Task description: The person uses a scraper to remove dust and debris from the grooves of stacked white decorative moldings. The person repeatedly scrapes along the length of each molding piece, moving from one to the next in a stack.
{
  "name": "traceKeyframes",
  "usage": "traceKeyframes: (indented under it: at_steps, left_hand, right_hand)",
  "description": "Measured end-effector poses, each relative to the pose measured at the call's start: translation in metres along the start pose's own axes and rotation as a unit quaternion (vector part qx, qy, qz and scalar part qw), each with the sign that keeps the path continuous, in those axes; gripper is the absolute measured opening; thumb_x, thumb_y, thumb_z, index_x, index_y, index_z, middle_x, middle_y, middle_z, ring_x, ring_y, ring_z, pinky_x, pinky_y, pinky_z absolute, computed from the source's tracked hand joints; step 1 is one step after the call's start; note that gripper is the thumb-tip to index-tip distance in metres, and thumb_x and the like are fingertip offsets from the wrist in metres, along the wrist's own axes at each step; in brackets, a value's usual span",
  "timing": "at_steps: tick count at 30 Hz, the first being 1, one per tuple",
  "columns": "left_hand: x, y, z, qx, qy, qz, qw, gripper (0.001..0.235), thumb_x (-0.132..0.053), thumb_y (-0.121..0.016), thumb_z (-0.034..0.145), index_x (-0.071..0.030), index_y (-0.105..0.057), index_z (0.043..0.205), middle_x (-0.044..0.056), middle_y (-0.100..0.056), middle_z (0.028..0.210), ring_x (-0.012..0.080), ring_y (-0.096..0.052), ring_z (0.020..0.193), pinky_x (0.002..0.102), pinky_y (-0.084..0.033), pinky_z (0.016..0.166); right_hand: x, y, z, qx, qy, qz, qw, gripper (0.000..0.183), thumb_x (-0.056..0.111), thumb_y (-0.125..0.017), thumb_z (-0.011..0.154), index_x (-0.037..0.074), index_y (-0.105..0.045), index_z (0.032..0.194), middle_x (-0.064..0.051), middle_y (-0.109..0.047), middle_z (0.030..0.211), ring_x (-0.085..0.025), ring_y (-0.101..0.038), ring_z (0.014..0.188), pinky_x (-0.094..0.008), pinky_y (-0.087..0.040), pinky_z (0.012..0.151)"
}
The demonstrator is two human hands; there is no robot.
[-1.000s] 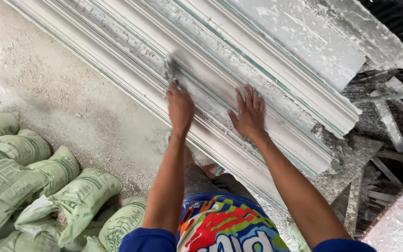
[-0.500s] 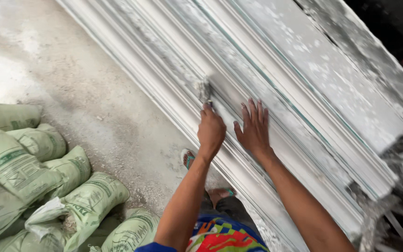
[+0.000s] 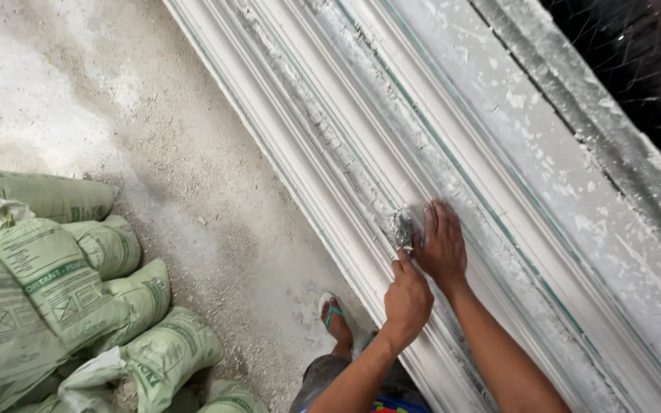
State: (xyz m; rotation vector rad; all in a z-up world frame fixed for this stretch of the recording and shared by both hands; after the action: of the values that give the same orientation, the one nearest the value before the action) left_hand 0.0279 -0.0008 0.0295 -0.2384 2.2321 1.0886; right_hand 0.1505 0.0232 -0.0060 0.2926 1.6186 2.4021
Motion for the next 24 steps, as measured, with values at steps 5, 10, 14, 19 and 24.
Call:
traceKeyframes:
  at_steps: [5,10,14,19,24]
  left_hand:
    - [-0.011,0.014,-0.021,-0.017,0.017,-0.058,0.998,0.059,-0.015,-0.037,0.103,0.001,-0.020,0.158,0.021,-0.047,0.131,0.0511,-0.066,0.084,0.066,-0.049,0.063]
    - [-0.004,-0.011,-0.029,0.028,0.040,-0.077,0.996,0.058,-0.020,-0.031,0.105,-0.004,-0.018,0.160,0.022,-0.043,0.142,0.0561,-0.064,0.086,0.074,-0.044,0.072]
    - [0.011,0.018,0.015,-0.047,0.037,-0.036,0.998,0.059,-0.025,-0.037,0.104,-0.005,-0.027,0.158,0.022,-0.049,0.137,0.0553,-0.067,0.089,0.065,-0.054,0.068]
    - [0.000,0.024,-0.008,-0.084,0.044,0.000,0.995,0.056,-0.028,-0.041,0.105,-0.003,-0.035,0.155,0.021,-0.055,0.129,0.0580,-0.068,0.084,0.065,-0.058,0.072]
    - [-0.017,0.015,-0.024,-0.035,0.071,-0.040,0.996,0.054,-0.024,-0.035,0.107,-0.006,-0.030,0.158,0.023,-0.055,0.126,0.0601,-0.067,0.089,0.069,-0.057,0.071]
  right_hand:
    - [-0.003,0.000,-0.002,0.069,-0.010,0.051,0.996,0.055,0.029,-0.047,0.101,-0.003,-0.049,0.145,-0.024,-0.046,0.156,-0.041,-0.043,0.146,-0.053,-0.033,0.122]
    - [-0.013,-0.010,-0.007,0.097,0.018,0.047,0.994,0.052,-0.001,-0.048,0.100,-0.001,-0.040,0.151,-0.021,-0.037,0.163,-0.037,-0.032,0.154,-0.049,-0.026,0.128]
    - [0.002,0.009,0.001,0.056,-0.033,0.092,0.994,0.048,0.023,-0.043,0.103,0.000,-0.050,0.145,-0.020,-0.050,0.152,-0.038,-0.046,0.144,-0.051,-0.034,0.121]
    - [0.000,0.005,-0.001,0.032,-0.045,0.082,0.995,0.046,0.025,-0.045,0.102,0.004,-0.054,0.142,-0.015,-0.052,0.150,-0.037,-0.050,0.141,-0.052,-0.037,0.119]
    - [-0.002,-0.004,-0.003,0.057,-0.043,0.075,0.995,0.048,0.025,-0.042,0.103,0.004,-0.050,0.145,-0.016,-0.048,0.152,-0.038,-0.046,0.144,-0.053,-0.036,0.120]
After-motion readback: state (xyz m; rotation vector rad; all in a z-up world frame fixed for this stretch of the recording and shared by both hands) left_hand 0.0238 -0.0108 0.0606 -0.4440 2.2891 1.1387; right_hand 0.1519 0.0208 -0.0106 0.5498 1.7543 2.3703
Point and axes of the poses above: each hand's wrist, its own z-axis towards the middle knuckle, its own y-axis out of the back of the hand, x = y × z, the point moved 2 cm from there along z, towards the middle knuckle
